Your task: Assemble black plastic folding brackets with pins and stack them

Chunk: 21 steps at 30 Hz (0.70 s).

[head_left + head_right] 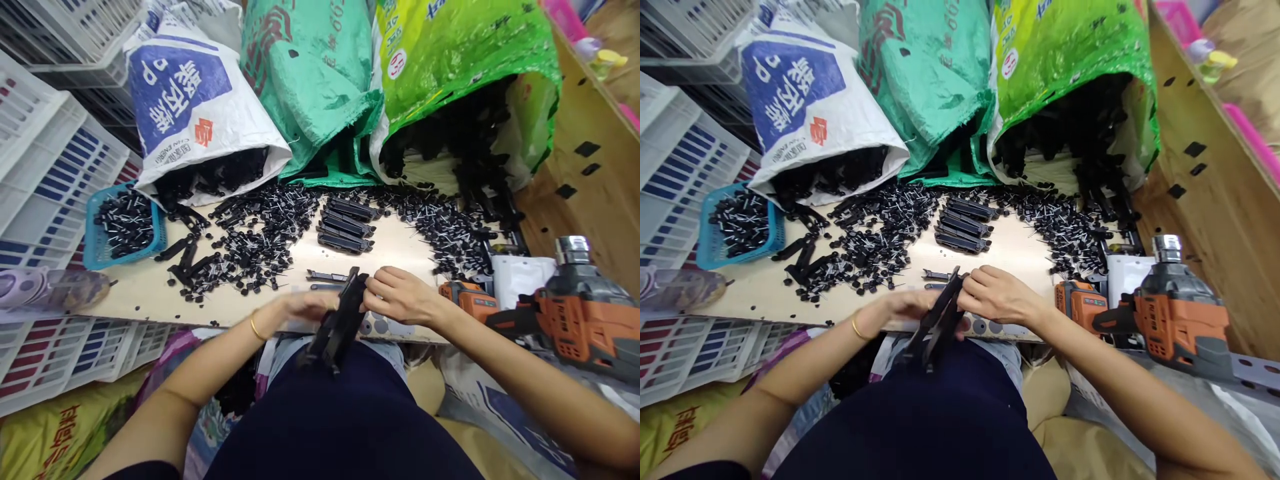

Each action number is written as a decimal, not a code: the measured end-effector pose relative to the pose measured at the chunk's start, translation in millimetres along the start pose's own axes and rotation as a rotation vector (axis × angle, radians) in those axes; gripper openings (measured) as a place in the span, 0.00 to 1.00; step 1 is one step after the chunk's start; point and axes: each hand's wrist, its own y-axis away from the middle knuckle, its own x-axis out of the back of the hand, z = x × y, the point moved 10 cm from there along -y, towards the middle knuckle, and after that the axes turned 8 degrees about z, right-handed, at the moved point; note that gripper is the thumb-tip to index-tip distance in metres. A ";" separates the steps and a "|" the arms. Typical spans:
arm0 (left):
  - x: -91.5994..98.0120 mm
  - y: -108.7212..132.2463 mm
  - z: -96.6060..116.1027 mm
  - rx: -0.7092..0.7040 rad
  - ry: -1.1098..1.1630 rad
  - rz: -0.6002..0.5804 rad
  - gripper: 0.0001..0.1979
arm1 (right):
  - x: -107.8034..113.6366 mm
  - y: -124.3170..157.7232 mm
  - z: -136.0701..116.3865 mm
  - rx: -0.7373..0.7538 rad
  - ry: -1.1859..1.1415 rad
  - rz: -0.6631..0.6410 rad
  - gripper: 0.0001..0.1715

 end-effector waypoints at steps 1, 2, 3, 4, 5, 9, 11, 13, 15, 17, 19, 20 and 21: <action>-17.7 -1.6 -8.0 0.046 0.157 -0.116 0.24 | 3.0 -1.4 2.0 -0.004 0.002 0.027 0.14; -27.2 -4.7 -11.6 0.063 0.281 -0.137 0.21 | 4.8 -1.7 6.4 -0.022 0.009 0.045 0.15; -30.7 -8.8 -12.1 0.056 0.371 -0.095 0.18 | 4.6 -1.3 12.9 -0.053 0.018 0.048 0.16; -30.8 -12.4 -10.4 0.038 0.434 -0.022 0.16 | 3.0 -0.3 20.9 -0.092 0.025 0.036 0.17; -28.8 -14.6 -6.9 0.014 0.476 0.065 0.14 | -0.3 1.0 29.8 -0.140 0.023 0.010 0.18; -19.0 -17.7 9.2 -0.040 0.458 0.343 0.13 | -17.1 3.2 63.9 -0.429 -0.074 -0.059 0.27; 2.9 -15.7 15.9 -0.113 0.276 0.601 0.11 | -22.2 4.4 78.3 -0.663 -0.151 0.022 0.31; 29.9 -5.4 22.9 -0.166 -0.057 0.924 0.13 | -30.0 11.6 87.7 -0.944 -0.283 0.159 0.31; 47.6 5.8 30.4 -0.161 -0.448 1.167 0.20 | -46.0 26.5 89.8 -1.250 -0.533 0.337 0.31; 55.6 10.5 36.1 -0.148 -0.768 1.265 0.27 | -74.8 42.0 81.6 -1.537 -0.901 0.474 0.31; 59.2 10.9 37.3 -0.148 -0.947 1.245 0.28 | -105.9 47.3 63.6 -1.732 -1.288 0.468 0.32; 61.1 10.4 34.9 -0.134 -0.971 1.208 0.27 | -117.2 46.8 53.7 -1.781 -1.437 0.401 0.32; 63.1 9.5 30.6 -0.106 -0.956 1.158 0.25 | -124.1 46.5 45.9 -1.797 -1.527 0.318 0.32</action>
